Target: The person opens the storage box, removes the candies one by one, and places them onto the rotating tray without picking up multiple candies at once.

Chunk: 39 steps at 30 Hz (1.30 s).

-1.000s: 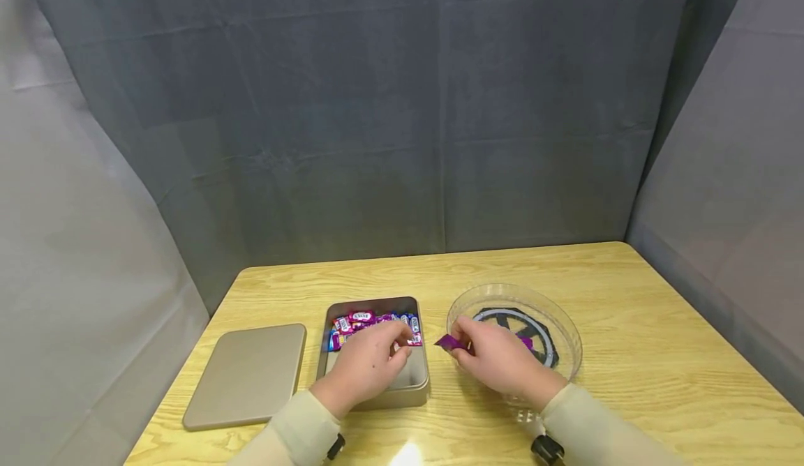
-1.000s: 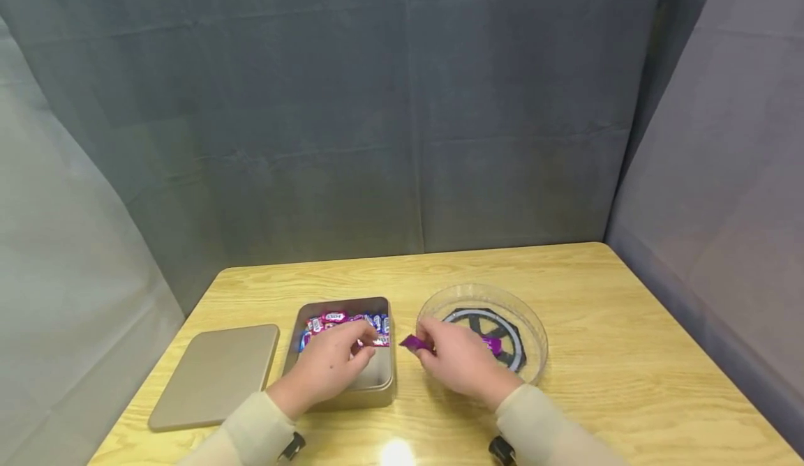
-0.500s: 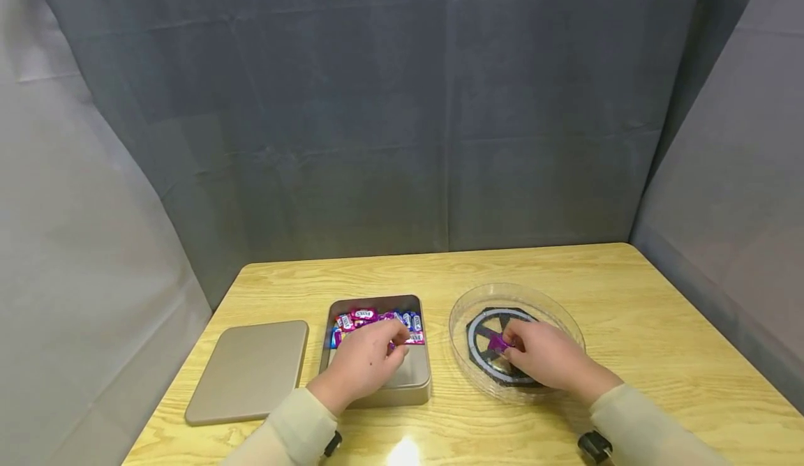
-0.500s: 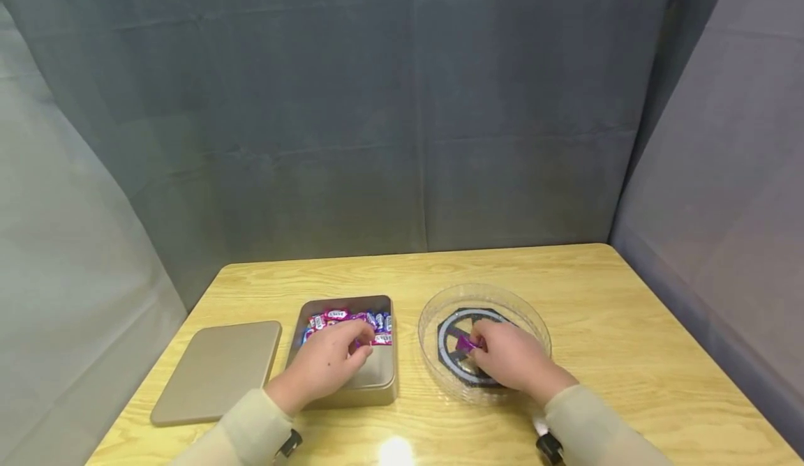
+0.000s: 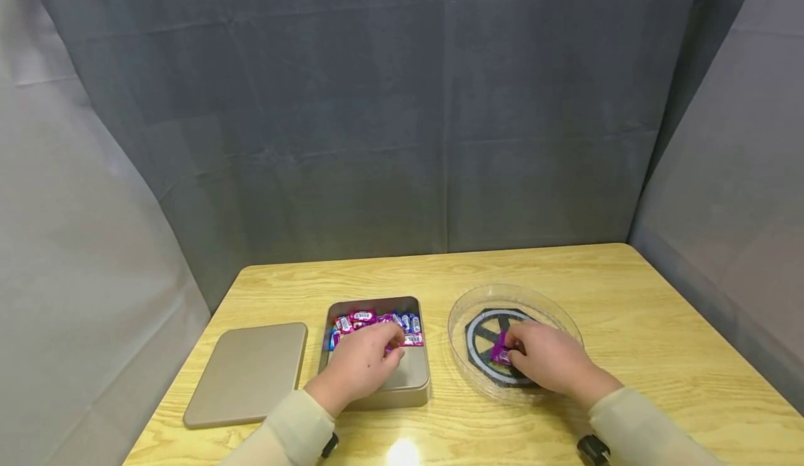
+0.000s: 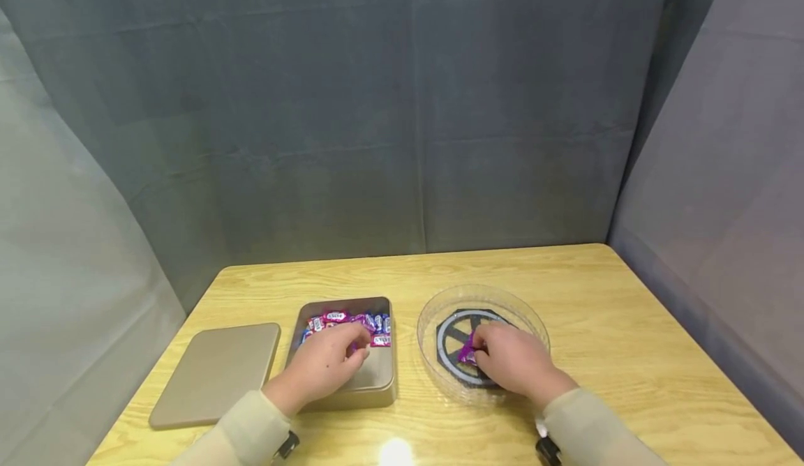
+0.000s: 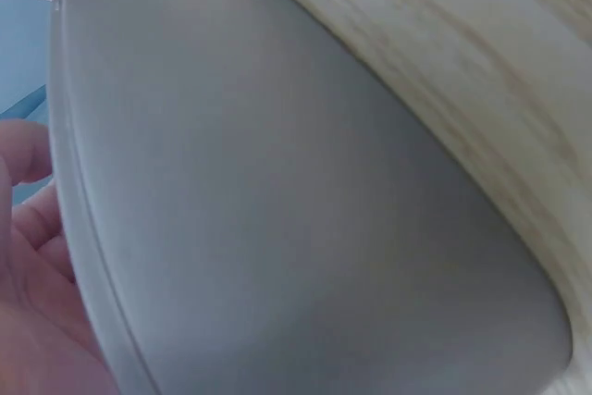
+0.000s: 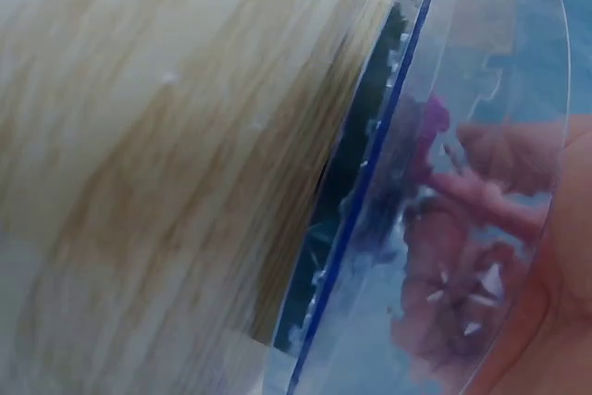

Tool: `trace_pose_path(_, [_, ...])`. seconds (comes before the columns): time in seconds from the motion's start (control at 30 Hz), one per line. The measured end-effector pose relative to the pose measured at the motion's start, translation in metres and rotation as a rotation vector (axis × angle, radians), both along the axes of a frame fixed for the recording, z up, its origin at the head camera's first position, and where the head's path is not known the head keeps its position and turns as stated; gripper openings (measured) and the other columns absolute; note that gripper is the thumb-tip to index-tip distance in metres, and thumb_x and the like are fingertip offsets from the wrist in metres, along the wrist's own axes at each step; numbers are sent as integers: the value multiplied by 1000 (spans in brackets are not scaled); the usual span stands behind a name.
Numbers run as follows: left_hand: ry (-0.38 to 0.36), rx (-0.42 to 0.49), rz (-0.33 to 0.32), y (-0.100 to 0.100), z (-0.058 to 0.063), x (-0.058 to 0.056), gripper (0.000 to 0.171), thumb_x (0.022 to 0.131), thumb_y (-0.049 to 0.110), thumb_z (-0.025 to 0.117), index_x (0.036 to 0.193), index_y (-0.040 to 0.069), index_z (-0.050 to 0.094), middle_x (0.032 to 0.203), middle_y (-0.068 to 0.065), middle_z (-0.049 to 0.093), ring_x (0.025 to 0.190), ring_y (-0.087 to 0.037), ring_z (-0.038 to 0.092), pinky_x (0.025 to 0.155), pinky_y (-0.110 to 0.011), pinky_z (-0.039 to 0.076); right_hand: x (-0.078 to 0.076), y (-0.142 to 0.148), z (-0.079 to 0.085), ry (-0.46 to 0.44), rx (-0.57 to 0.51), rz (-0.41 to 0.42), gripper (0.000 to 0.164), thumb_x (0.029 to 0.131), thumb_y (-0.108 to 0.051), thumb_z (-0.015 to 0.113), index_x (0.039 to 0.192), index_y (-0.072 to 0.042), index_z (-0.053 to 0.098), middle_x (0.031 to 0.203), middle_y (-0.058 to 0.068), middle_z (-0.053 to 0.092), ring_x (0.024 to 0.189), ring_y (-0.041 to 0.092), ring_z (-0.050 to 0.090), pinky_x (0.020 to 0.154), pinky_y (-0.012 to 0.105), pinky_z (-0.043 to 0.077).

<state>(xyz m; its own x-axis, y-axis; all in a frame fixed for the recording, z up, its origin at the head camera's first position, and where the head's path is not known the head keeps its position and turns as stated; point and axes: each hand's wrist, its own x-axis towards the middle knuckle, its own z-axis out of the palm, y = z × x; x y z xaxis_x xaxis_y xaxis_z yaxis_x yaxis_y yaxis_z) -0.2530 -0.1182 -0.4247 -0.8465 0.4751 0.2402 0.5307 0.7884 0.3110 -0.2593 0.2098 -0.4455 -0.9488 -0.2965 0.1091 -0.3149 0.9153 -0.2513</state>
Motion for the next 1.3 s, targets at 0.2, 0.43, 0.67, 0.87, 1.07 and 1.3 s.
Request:
trace_pose_path(0.2, [50,-61,25,-8,-5,-4,16,89,15,59,102,21,65,95,9,65,86,-5,56,75,-35,53,2,-7,6,15,-53,13,8,82,-26,70,86,-25,64,72,-13,52,61,9,45,54,32,41])
trace_pose_path(0.43, [78,-154,89,-20,-10,-8,21,85,16,63,106,18,65,100,4,66,92,-14,58,82,-40,51,2,-18,12,9,-81,39,8,84,-27,70,87,-26,62,73,-13,52,63,8,46,58,31,44])
trace_pose_path(0.67, [68,-222,141,-30,-12,-12,26,85,20,63,111,19,65,110,2,64,103,-17,55,87,-45,48,-2,-34,18,29,-120,88,7,87,-25,65,94,-22,65,77,-13,53,66,7,47,63,33,46])
trace_pose_path(0.87, [86,-251,175,-36,-11,-16,25,83,20,66,108,18,66,105,1,64,101,-20,54,84,-50,44,-5,-58,24,38,-112,100,6,87,-26,63,93,-26,65,81,-14,53,69,5,48,62,32,46])
trace_pose_path(1.07, [102,-295,186,-43,-15,-21,20,86,20,66,106,16,67,102,0,64,97,-21,55,89,-51,43,-8,-81,26,41,-124,127,6,85,-27,66,91,-26,63,81,-12,52,70,6,47,62,30,45])
trace_pose_path(1.3, [122,-366,123,-44,-16,-25,17,91,19,60,105,12,66,99,-3,65,93,-20,58,85,-42,49,-11,-99,28,51,-127,182,10,86,-28,67,94,-23,65,80,-11,52,69,8,47,61,30,45])
